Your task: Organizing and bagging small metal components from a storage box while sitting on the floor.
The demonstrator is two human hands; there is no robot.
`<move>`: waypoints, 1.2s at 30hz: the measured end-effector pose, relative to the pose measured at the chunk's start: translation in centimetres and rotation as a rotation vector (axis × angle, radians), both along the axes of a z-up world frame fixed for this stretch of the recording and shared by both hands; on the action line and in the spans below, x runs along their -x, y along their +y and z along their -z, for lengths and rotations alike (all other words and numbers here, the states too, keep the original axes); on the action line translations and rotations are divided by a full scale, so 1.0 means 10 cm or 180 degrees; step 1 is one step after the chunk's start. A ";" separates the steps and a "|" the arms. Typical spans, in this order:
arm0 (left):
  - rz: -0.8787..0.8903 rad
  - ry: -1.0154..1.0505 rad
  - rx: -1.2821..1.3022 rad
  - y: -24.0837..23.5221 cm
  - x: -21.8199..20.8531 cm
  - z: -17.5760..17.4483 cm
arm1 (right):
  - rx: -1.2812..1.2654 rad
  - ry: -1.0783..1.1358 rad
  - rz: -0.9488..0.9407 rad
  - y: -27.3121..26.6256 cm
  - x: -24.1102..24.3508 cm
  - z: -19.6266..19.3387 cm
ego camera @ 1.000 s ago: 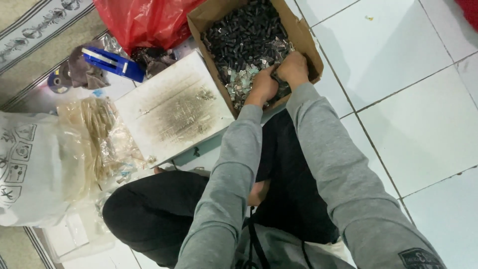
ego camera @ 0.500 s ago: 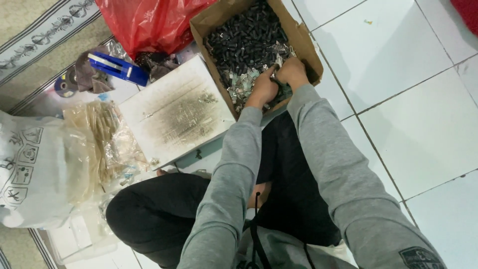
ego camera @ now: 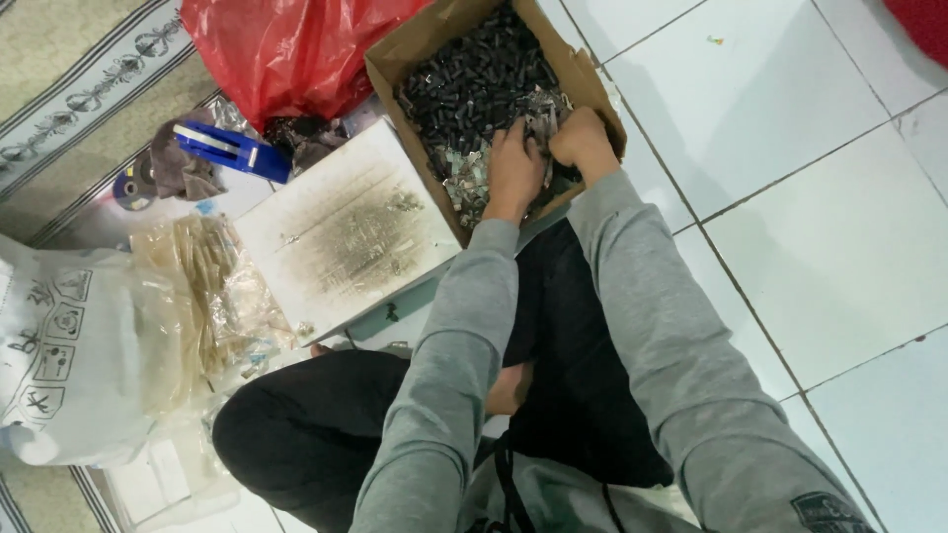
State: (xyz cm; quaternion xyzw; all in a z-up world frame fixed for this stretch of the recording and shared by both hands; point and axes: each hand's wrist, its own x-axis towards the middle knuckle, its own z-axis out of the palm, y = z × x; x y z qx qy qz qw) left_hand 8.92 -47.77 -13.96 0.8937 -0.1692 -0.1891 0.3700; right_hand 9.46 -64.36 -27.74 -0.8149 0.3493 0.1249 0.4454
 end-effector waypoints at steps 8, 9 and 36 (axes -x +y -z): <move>0.0138 0.0465 0.0558 0.00 -0.17 0.56 | -0.0289 -0.0141 0.0088 -0.19 0.09 0.09; 0.0072 0.0611 0.0770 0.01 -0.22 0.58 | -0.0311 -0.0089 0.0143 -0.18 0.10 0.01; -0.1744 0.0104 0.0900 3.08 -0.18 -0.16 | -0.1058 -0.2009 -0.1451 3.08 0.19 -1.66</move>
